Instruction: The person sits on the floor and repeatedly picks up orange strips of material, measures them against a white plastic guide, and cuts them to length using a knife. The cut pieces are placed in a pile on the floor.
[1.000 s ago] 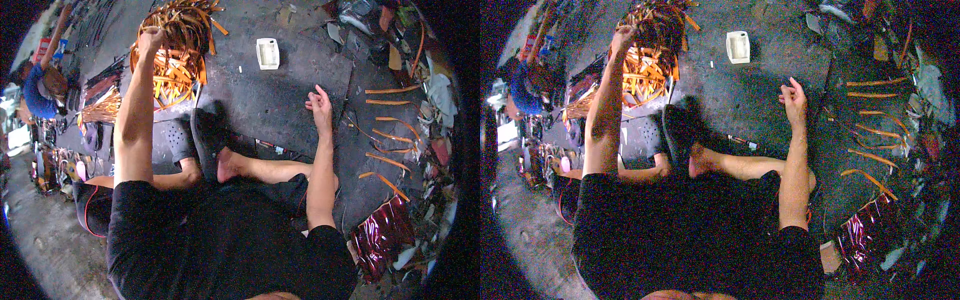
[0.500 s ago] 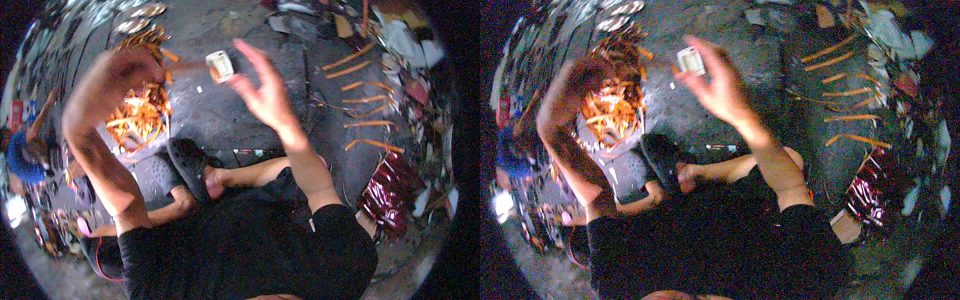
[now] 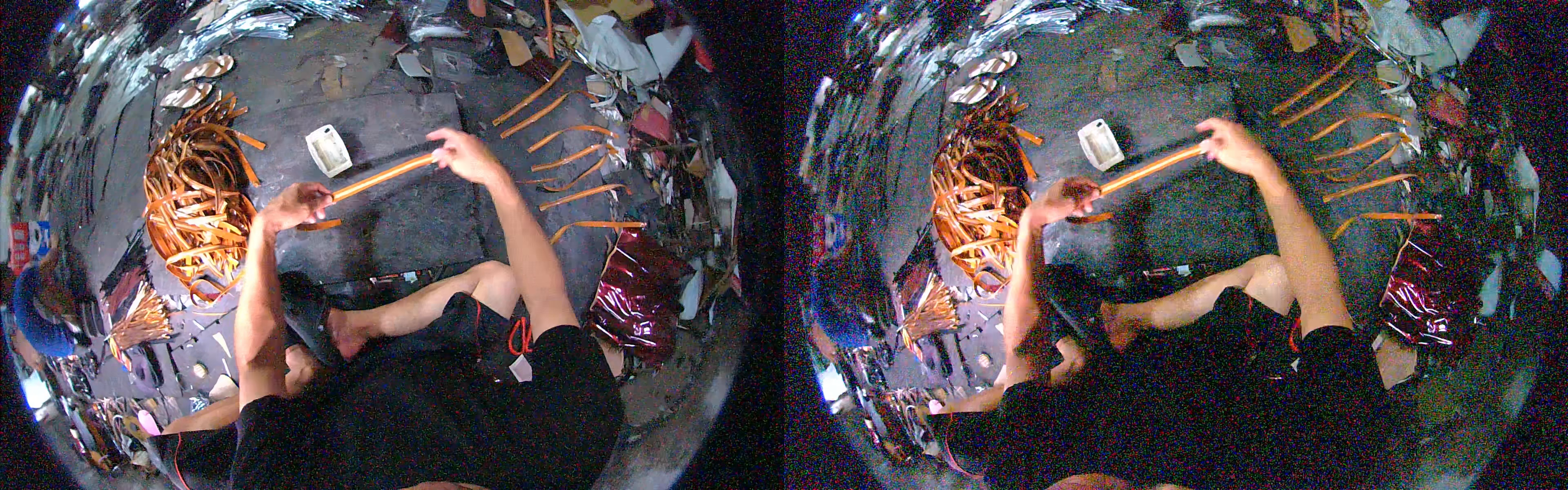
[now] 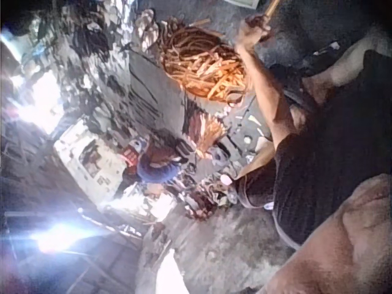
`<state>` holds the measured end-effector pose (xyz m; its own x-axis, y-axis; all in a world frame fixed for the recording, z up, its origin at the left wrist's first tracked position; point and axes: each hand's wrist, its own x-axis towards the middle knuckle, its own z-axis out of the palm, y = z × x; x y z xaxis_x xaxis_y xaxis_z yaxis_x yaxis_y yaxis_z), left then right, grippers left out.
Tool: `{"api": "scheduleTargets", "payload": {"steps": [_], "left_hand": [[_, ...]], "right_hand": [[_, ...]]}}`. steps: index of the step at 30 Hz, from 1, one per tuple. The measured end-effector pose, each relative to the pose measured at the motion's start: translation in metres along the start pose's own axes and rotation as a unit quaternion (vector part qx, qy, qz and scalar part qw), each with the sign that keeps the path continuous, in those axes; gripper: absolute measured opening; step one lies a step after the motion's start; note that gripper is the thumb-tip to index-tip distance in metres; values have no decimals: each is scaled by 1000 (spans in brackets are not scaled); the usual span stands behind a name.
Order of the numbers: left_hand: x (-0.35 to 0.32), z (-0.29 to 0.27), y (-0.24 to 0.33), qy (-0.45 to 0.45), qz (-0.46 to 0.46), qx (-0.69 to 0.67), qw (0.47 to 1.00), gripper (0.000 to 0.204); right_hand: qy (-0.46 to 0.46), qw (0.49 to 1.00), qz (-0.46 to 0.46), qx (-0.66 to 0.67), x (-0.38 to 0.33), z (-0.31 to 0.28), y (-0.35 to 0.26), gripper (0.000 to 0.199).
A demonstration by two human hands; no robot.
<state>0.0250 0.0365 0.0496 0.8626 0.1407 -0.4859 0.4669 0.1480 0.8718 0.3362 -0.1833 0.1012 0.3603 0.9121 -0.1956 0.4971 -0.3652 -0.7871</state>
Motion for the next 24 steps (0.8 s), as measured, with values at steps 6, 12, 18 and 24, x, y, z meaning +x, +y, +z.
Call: {"api": "scheduleTargets", "payload": {"steps": [6, 12, 18, 24], "left_hand": [[49, 21, -55, 143, 36, 133, 980, 21], [34, 48, -11, 186, -15, 189, 964, 26], [22, 45, -7, 188, 44, 277, 941, 26], [14, 50, 3, 209, 97, 336, 913, 23]], "right_hand": [[222, 926, -118, -280, 42, 32, 11, 50], [73, 939, -166, -293, 54, 125, -54, 69], [58, 927, -159, -336, 74, 138, -72, 66], [123, 931, -240, -245, 70, 142, -57, 45]]}}
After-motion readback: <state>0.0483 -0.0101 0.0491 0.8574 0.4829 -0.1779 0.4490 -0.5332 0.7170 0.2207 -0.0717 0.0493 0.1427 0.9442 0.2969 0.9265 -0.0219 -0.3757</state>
